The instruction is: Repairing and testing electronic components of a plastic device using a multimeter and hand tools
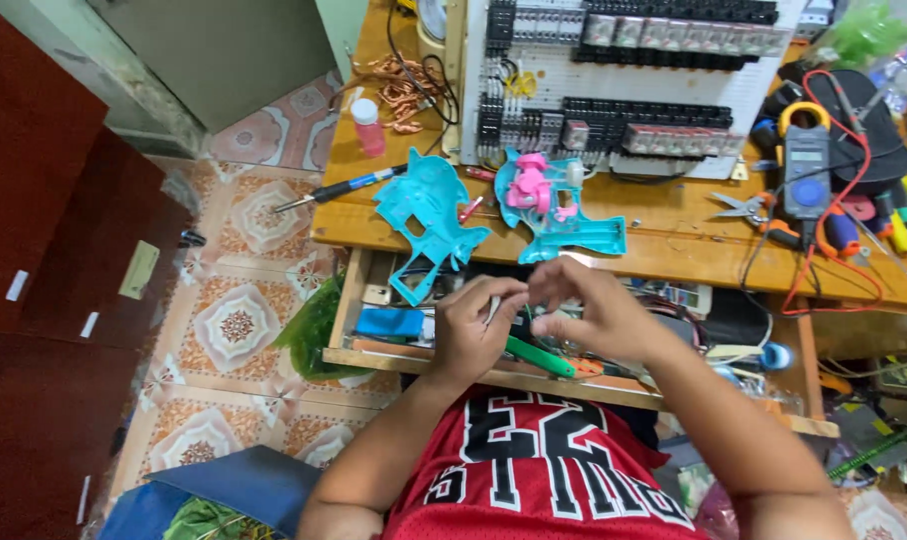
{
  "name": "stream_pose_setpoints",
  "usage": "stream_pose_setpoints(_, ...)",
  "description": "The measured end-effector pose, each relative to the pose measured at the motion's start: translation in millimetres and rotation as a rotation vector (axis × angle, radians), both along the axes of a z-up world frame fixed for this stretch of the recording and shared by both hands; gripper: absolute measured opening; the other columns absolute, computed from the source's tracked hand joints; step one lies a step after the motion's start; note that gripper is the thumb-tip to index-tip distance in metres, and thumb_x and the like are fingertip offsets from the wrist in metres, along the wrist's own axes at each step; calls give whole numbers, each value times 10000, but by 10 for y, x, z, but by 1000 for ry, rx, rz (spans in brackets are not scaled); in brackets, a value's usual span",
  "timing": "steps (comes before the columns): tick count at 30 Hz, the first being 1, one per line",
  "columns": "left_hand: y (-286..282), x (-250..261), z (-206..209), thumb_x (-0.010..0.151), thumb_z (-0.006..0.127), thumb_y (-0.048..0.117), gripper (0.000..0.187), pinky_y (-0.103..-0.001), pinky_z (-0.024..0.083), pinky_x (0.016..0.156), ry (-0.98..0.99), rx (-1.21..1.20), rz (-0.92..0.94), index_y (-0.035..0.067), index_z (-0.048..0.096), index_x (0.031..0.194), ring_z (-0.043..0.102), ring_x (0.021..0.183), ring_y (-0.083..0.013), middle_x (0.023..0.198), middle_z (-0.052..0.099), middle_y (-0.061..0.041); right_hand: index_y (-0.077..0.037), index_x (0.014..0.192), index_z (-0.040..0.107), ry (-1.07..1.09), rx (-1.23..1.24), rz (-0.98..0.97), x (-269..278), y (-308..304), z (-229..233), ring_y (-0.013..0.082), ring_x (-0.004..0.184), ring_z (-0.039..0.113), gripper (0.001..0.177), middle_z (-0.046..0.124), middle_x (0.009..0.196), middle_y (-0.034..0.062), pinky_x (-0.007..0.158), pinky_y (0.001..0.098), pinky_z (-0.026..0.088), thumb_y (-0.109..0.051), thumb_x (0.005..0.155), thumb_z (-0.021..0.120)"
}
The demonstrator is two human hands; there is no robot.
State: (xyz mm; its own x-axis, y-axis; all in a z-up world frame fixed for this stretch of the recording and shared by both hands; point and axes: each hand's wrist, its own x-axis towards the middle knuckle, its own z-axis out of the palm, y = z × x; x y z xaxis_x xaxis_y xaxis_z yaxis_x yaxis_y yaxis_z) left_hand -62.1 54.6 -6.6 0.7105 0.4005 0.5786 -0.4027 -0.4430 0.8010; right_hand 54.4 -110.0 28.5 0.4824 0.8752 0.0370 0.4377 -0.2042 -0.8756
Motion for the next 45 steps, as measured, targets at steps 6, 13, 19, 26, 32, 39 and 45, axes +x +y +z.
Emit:
stream_pose_setpoints(6, -333, 148, 68, 878, 829, 116, 88, -230, 454, 424, -3, -238, -42, 89, 806, 959, 491, 442, -73, 719, 718, -29, -11, 1207, 621, 314, 239, -163, -288, -490, -305, 163, 877, 732, 472, 723, 945, 69, 908, 383, 584, -4, 800, 859)
stream_pose_setpoints(13, -430, 199, 144, 955, 735, 67, 96, -249, 550, 754, 184, -555, -475, 31, 769, 1038, 591, 835, -41, 884, 763, -53, -90, 990, 787, -247, 319, -300, -144, -744, 6, 199, 659, 689, 88, 726, 784, 39, 671, 305, 545, -137, 941, 730)
stream_pose_setpoints(19, -443, 306, 5, 965, 727, 59, 99, -278, 598, 737, 277, -475, -650, 31, 776, 1046, 652, 796, -71, 839, 762, -83, -78, 977, 776, -308, 367, -351, -78, -768, 59, 301, 737, 690, 92, 736, 858, 90, 732, 392, 546, -113, 974, 691)
stream_pose_setpoints(26, -488, 348, 88, 1006, 679, 77, 125, -252, 582, 648, 265, -422, -692, 19, 744, 1095, 607, 720, -45, 780, 735, -80, -80, 1089, 713, -402, 326, -508, 27, -730, -79, 326, 954, 684, 197, 708, 1019, 103, 855, 428, 516, -201, 953, 788)
stream_pose_setpoints(32, -523, 436, -134, 970, 667, 118, 110, -150, 393, 481, 243, -294, -469, 101, 760, 1025, 447, 532, 1, 582, 595, 15, -110, 1068, 743, -668, 335, -419, -90, -676, 15, 271, 795, 675, 129, 702, 892, 39, 783, 380, 553, -158, 949, 758)
stream_pose_setpoints(39, -554, 454, -104, 909, 699, 85, 116, -192, 369, 420, 210, -130, -370, 121, 764, 998, 377, 428, -40, 506, 506, 20, -26, 1173, 702, -865, 285, -279, -33, -771, -14, 375, 886, 690, 223, 699, 1007, 165, 779, 468, 565, -130, 976, 706)
stream_pose_setpoints(45, -515, 480, -88, 894, 665, 64, 112, -345, 427, 450, 180, 89, -458, 81, 749, 965, 473, 418, -272, 457, 416, -75, -41, 994, 690, -1126, 32, -48, 60, -856, 121, 300, 740, 677, 114, 656, 838, 120, 657, 381, 524, -154, 989, 678)
